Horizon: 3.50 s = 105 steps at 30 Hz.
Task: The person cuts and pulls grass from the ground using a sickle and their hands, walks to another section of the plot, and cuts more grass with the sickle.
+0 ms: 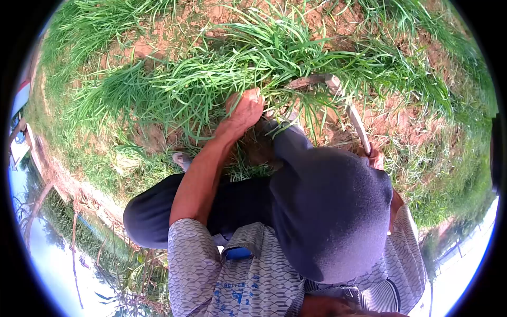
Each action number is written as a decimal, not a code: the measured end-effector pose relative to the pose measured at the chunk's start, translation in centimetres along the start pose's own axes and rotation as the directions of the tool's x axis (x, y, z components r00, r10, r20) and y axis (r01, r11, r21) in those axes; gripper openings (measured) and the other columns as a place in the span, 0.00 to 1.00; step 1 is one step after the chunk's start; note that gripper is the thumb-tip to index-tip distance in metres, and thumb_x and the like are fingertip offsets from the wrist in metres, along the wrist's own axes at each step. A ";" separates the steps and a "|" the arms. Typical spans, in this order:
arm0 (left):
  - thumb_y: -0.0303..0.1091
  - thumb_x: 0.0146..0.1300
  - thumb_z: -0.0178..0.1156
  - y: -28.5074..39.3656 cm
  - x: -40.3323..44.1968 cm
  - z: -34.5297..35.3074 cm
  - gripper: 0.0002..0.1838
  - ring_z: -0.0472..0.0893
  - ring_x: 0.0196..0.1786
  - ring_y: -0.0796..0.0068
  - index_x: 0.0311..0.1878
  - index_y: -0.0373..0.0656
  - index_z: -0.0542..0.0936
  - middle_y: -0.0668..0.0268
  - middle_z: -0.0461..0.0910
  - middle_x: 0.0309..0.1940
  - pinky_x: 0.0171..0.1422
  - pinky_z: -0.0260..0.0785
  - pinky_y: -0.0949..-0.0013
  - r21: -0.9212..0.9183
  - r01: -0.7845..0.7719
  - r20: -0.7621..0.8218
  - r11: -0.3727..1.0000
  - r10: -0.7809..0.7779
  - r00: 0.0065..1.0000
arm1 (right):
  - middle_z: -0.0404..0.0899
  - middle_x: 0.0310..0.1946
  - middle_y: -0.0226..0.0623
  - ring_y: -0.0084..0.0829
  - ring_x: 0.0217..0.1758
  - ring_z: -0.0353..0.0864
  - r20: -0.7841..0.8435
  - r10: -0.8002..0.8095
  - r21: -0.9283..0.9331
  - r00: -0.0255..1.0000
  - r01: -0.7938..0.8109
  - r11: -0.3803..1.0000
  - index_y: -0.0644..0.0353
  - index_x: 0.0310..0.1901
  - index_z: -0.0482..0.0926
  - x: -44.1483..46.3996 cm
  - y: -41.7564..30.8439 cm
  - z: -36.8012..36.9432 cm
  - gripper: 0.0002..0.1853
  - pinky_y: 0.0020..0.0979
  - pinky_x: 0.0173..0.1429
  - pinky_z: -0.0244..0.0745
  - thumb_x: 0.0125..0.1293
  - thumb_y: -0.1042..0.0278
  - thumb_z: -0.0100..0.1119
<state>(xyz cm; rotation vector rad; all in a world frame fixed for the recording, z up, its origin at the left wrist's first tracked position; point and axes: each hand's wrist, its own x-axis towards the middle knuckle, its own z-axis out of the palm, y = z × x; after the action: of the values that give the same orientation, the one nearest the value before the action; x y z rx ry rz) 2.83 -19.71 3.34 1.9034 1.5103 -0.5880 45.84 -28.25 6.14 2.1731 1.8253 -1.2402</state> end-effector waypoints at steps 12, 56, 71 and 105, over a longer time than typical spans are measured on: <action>0.31 0.56 0.58 -9.9 -14.7 -1.6 0.25 0.77 0.57 0.56 0.60 0.46 0.73 0.55 0.78 0.53 0.60 0.70 0.59 0.389 -0.162 0.355 0.907 0.014 0.935 | 0.68 0.18 0.23 0.18 0.22 0.63 0.055 0.199 0.417 0.978 -0.204 0.886 0.60 0.34 0.74 0.9 -4.3 0.2 0.19 0.25 0.27 0.63 0.58 0.52 0.68; 0.47 0.60 0.55 8.0 2.6 -0.8 0.20 0.74 0.50 0.54 0.47 0.41 0.75 0.55 0.76 0.43 0.57 0.62 0.52 -0.282 -0.534 -0.042 0.797 0.546 0.837 | 0.68 0.20 0.25 0.21 0.24 0.63 -0.033 0.505 0.594 0.862 -0.390 0.704 0.62 0.32 0.74 -11.6 -0.4 4.7 0.24 0.27 0.29 0.62 0.57 0.46 0.68; 0.31 0.56 0.53 6.5 6.2 -8.8 0.14 0.81 0.37 0.49 0.47 0.44 0.77 0.48 0.70 0.60 0.42 0.74 0.52 0.041 -0.348 -0.301 0.937 0.344 0.889 | 0.70 0.23 0.25 0.20 0.27 0.64 0.079 0.474 0.622 0.877 -0.415 0.664 0.62 0.36 0.74 -8.7 -0.7 5.1 0.24 0.25 0.32 0.63 0.56 0.48 0.70; 0.44 0.55 0.58 -4.0 0.7 -12.2 0.29 0.69 0.65 0.56 0.59 0.39 0.73 0.53 0.67 0.63 0.68 0.61 0.60 -0.291 -0.120 -0.328 0.949 0.019 0.944 | 0.68 0.20 0.23 0.19 0.23 0.64 -0.041 0.312 0.608 0.949 -0.224 0.761 0.59 0.30 0.72 -2.5 -5.5 1.5 0.23 0.26 0.29 0.64 0.56 0.48 0.70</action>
<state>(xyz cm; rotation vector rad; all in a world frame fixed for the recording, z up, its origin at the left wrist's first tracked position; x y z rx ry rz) -1.36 -9.95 10.57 1.8567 1.6147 0.0020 40.43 -29.34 9.08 2.7708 1.1668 -1.8130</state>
